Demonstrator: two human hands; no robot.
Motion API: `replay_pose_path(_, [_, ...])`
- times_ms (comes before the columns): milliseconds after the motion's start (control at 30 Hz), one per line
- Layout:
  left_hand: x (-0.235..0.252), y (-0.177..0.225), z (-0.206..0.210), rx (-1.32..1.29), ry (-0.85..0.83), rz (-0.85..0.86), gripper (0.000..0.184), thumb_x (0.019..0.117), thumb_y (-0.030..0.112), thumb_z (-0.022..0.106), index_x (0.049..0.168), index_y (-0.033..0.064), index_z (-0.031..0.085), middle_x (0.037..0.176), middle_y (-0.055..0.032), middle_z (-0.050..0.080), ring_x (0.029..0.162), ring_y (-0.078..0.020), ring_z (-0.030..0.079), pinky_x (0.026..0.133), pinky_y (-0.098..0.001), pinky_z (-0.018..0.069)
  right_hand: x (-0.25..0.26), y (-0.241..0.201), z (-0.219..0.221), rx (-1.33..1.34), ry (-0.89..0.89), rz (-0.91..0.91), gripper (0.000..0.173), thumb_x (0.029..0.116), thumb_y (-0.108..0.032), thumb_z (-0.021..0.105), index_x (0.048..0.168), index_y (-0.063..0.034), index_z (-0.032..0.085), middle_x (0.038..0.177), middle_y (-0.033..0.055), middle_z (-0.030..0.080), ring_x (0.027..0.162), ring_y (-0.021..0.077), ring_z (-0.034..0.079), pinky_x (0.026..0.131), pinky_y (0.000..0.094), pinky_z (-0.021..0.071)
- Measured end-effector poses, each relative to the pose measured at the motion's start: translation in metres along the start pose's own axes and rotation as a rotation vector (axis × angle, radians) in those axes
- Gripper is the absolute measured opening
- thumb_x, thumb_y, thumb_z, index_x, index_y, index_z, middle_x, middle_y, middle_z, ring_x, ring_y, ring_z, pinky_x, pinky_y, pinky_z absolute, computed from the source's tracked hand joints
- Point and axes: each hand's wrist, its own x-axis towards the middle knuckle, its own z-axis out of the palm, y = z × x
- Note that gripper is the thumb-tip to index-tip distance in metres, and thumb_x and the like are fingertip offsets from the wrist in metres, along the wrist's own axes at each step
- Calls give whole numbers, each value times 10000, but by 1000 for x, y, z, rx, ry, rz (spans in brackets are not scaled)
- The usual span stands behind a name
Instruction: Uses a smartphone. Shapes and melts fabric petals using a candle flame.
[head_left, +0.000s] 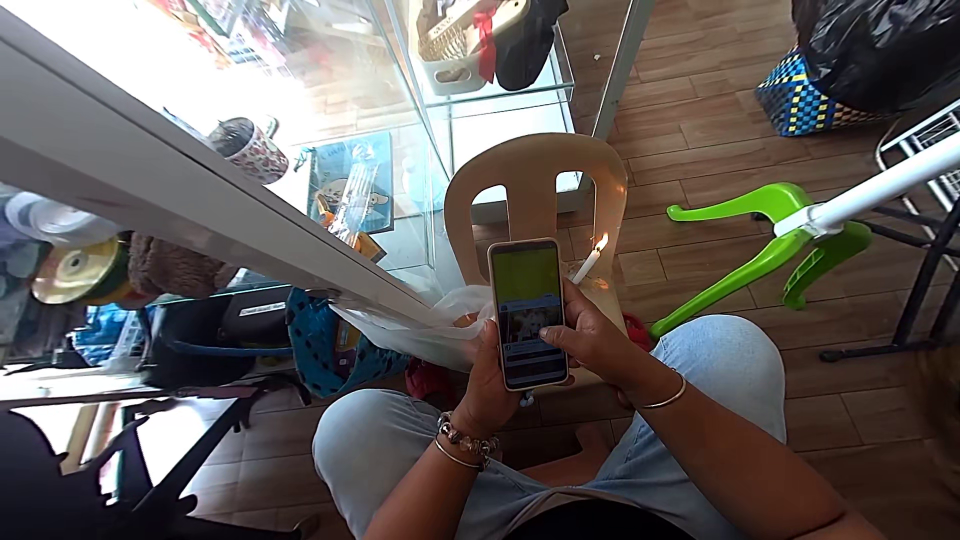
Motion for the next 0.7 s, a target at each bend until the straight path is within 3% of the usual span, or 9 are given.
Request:
replay_pose_path(100, [0, 0, 0, 0, -11, 1, 546, 996, 613, 495, 1305, 197, 669, 1211, -71, 721, 1130, -189, 694, 960, -401, 580, 1, 1, -1, -10, -7, -14, 582, 933, -10, 550, 1470, -125, 356, 1131, 49, 695, 964, 98, 709, 802, 238, 597])
replay_pose_path(267, [-1, 0, 1, 5, -6, -5, 547, 999, 619, 479, 1314, 211, 663, 1217, -77, 719, 1123, -198, 698, 945, -406, 588, 0, 4, -1, 39, 2, -30, 380, 1067, -98, 417, 1441, -167, 407, 1100, 32, 693, 931, 90, 702, 773, 229, 590])
replay_pose_path(500, [-1, 1, 3, 17, 21, -16, 555, 987, 630, 494, 1290, 201, 674, 1198, -74, 726, 1114, -196, 700, 946, -409, 586, 1, 2, 0, 29, 8, -14, 539, 950, 7, 522, 1450, -134, 380, 1104, 40, 699, 928, 89, 707, 753, 219, 591])
replay_pose_path(700, [-1, 1, 1, 4, 5, -15, 547, 993, 621, 495, 1307, 208, 667, 1210, -71, 720, 1112, -197, 701, 935, -413, 591, 0, 2, 0, 29, 5, -17, 533, 955, 7, 516, 1448, -138, 377, 1094, 42, 704, 915, 90, 711, 743, 216, 592])
